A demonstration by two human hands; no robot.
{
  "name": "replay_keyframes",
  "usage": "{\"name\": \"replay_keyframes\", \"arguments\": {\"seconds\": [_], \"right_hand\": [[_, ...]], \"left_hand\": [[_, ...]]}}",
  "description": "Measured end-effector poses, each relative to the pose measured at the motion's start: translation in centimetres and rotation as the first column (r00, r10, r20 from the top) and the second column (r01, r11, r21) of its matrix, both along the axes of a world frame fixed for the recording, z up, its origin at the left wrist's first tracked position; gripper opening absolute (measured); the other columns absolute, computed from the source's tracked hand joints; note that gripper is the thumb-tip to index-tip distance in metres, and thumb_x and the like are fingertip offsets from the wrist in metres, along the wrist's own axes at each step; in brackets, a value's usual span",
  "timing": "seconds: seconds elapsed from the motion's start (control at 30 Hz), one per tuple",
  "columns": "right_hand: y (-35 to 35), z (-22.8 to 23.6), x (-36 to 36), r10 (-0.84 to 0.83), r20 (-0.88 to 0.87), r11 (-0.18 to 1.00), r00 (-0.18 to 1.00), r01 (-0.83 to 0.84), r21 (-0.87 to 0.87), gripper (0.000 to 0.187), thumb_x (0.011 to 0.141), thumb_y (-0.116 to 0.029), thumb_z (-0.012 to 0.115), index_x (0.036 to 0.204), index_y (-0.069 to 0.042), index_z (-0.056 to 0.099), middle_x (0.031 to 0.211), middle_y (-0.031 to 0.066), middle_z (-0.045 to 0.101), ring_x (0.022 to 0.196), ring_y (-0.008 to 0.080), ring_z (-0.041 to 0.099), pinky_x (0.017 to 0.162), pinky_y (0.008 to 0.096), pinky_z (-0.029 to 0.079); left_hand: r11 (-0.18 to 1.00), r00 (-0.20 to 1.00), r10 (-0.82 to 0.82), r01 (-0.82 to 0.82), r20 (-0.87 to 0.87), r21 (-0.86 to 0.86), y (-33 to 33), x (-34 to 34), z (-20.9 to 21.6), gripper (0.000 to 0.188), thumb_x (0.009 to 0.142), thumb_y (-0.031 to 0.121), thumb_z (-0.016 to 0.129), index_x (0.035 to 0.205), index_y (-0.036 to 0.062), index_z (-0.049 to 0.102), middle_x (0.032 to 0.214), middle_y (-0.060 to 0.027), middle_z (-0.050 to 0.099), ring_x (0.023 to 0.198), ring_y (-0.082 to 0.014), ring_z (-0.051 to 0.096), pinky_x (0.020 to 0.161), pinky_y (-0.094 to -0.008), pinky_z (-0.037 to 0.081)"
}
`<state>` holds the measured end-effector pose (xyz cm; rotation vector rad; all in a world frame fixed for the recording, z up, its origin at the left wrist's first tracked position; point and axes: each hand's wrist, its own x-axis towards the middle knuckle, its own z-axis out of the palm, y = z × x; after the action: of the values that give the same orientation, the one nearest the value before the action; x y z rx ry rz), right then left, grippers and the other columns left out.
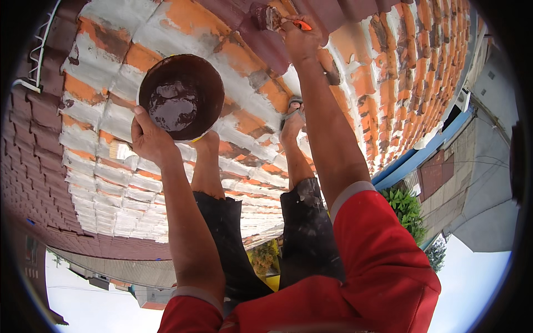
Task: The person paints terracotta roof tiles with a reddish-brown coating using a brush. They hold a paint bucket in one hand and apply paint to the tiles, moving along the roof surface to cover additional areas.
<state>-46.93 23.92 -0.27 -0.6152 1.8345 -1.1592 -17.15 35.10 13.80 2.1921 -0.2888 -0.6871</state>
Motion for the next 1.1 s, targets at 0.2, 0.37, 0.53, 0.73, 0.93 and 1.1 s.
{"name": "replay_keyframes", "arguments": {"seconds": [0.2, 0.37, 0.53, 0.73, 0.93, 1.1], "right_hand": [[1.4, -0.3, -2.3, -0.309, 0.472, 0.951, 0.826, 0.249, 0.186, 0.015, 0.094, 0.009, 0.071, 0.102, 0.001, 0.061, 0.102, 0.0189, 0.073, 0.082, 0.0304, 0.078, 0.077, 0.041, 0.072], [-0.9, -1.9, -2.6, -0.404, 0.382, 0.909, 0.831, 0.41, 0.071, 0.013, 0.095, 0.01, 0.07, 0.103, 0.004, 0.061, 0.102, 0.0197, 0.072, 0.081, 0.0324, 0.078, 0.076, 0.0426, 0.073], [0.1, -1.8, -2.5, -0.389, 0.454, 0.921, 0.801, 0.347, 0.177, 0.015, 0.095, 0.009, 0.07, 0.107, 0.007, 0.062, 0.102, 0.0212, 0.071, 0.082, 0.0342, 0.078, 0.078, 0.0437, 0.074], [0.6, -2.5, -4.7, -0.201, 0.489, 0.966, 0.849, 0.09, 0.241, 0.016, 0.095, 0.003, 0.071, 0.106, 0.012, 0.064, 0.101, 0.0223, 0.072, 0.082, 0.0328, 0.077, 0.076, 0.0419, 0.073], [-0.6, -1.8, -5.1, -0.157, 0.48, 0.94, 0.863, -0.019, 0.342, 0.014, 0.096, 0.003, 0.071, 0.104, 0.013, 0.065, 0.103, 0.0251, 0.073, 0.085, 0.035, 0.078, 0.077, 0.0428, 0.073], [-1.7, -1.2, -6.1, -0.111, 0.496, 0.989, 0.861, 0.048, 0.136, 0.011, 0.094, 0.001, 0.073, 0.104, 0.003, 0.069, 0.102, 0.0199, 0.074, 0.087, 0.0353, 0.077, 0.076, 0.0455, 0.07]], "left_hand": [[1.0, 1.0, 0.012, -0.012, -0.024, 0.003, 0.1, 0.2, 0.0, 0.051, 0.103, 0.048, 0.077, 0.108, -0.0022, 0.079, 0.105, -0.0106, 0.08, 0.09, -0.0188, 0.075, 0.08, -0.0343, 0.065], [1.0, 0.999, 0.021, -0.021, -0.026, -0.011, 0.1, 0.0, 0.1, 0.051, 0.102, 0.048, 0.077, 0.11, -0.0025, 0.079, 0.105, -0.0111, 0.079, 0.091, -0.0194, 0.075, 0.08, -0.0344, 0.065], [1.0, 1.0, -0.01, 0.01, -0.007, 0.008, -0.2, -0.2, 0.2, 0.052, 0.102, 0.049, 0.077, 0.11, -0.0023, 0.079, 0.106, -0.0107, 0.079, 0.092, -0.0193, 0.074, 0.081, -0.0348, 0.064], [1.0, 1.0, -0.027, 0.027, -0.003, -0.001, 0.0, -0.3, 0.0, 0.051, 0.103, 0.049, 0.077, 0.11, -0.0013, 0.08, 0.105, -0.0094, 0.079, 0.092, -0.0188, 0.073, 0.082, -0.035, 0.064], [1.0, 0.999, -0.019, 0.018, 0.032, 0.026, -0.2, -0.5, 0.2, 0.051, 0.103, 0.049, 0.077, 0.11, -0.001, 0.08, 0.104, -0.0092, 0.079, 0.091, -0.0191, 0.074, 0.082, -0.0353, 0.064], [0.999, 0.999, -0.024, 0.023, 0.021, 0.049, -0.3, -0.8, 0.4, 0.053, 0.101, 0.051, 0.078, 0.11, -0.0005, 0.08, 0.105, -0.0095, 0.08, 0.092, -0.0193, 0.075, 0.082, -0.0356, 0.065]]}}
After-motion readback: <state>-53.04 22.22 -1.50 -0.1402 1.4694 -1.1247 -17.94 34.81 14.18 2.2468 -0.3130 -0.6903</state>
